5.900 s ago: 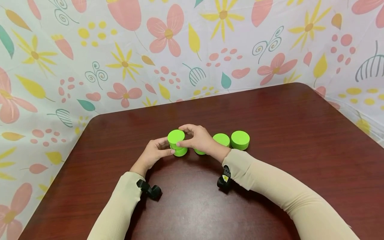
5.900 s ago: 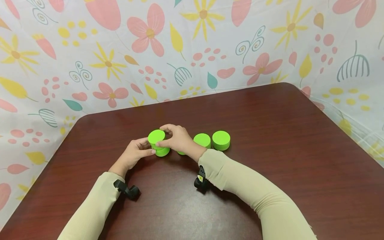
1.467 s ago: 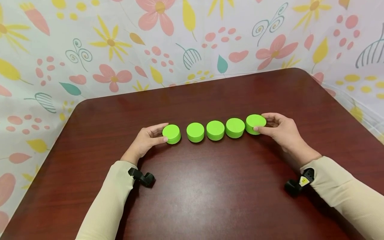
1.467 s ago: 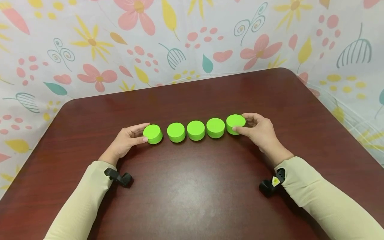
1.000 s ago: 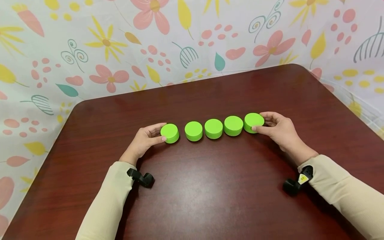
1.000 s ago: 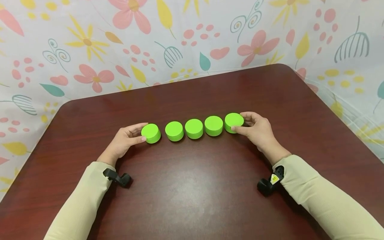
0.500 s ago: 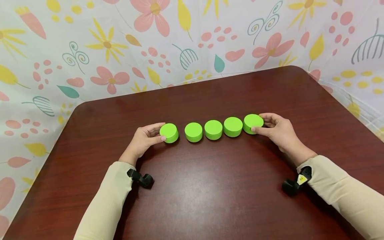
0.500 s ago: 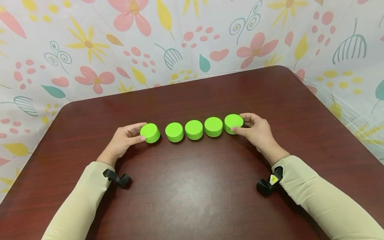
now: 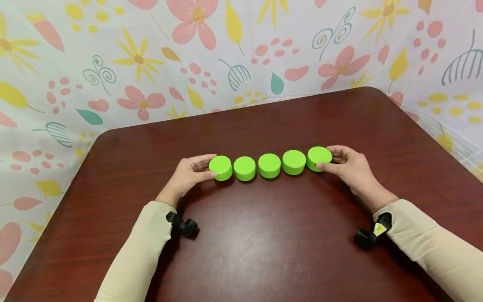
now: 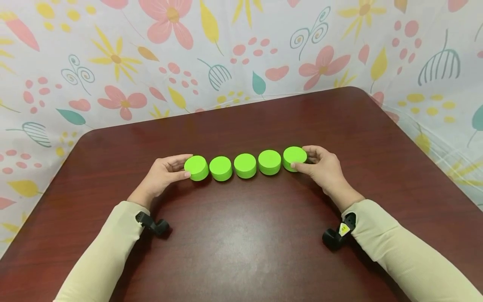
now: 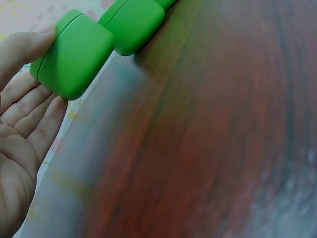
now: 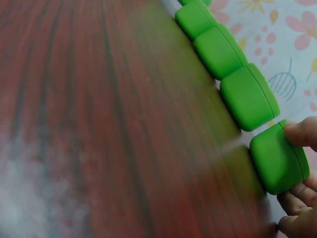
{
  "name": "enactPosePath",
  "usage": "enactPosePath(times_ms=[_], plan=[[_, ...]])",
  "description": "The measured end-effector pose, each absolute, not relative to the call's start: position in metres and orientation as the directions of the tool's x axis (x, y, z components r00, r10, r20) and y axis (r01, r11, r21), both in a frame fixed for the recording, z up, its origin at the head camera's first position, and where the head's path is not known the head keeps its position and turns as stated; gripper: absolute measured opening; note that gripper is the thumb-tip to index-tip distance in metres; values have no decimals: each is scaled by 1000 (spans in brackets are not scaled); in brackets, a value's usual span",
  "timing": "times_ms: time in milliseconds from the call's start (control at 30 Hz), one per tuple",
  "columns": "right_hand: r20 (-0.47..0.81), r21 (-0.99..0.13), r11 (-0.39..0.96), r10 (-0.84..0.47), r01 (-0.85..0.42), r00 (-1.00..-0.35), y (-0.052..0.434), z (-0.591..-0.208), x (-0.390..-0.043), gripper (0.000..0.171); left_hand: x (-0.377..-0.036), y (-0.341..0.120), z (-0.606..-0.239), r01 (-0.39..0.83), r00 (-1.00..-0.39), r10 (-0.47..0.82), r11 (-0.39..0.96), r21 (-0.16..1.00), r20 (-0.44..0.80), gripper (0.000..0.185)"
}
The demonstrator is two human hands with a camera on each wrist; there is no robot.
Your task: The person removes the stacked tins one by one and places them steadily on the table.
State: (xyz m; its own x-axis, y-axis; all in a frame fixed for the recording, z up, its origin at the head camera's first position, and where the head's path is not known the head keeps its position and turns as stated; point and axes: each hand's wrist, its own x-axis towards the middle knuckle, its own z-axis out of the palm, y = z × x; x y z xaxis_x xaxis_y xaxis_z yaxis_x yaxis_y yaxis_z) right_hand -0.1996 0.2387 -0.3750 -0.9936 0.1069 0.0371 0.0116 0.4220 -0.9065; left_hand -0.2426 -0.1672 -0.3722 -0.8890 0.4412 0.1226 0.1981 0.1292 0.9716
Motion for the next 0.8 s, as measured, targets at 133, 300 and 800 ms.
enactPosePath(times_ms=[133, 300, 800], plan=[[42, -908, 419, 104, 5, -994, 238, -377, -200, 58, -243, -166, -377, 192, -890, 444, 147, 970, 109, 51], [50, -911, 413, 115, 2, -992, 239, -378, -200, 57, -245, -166, -379, 187, -889, 447, 163, 969, 96, 51], [45, -922, 386, 107, -1, -993, 238, -378, -200, 41, -246, -166, -382, 135, -897, 440, 183, 974, 42, 51]])
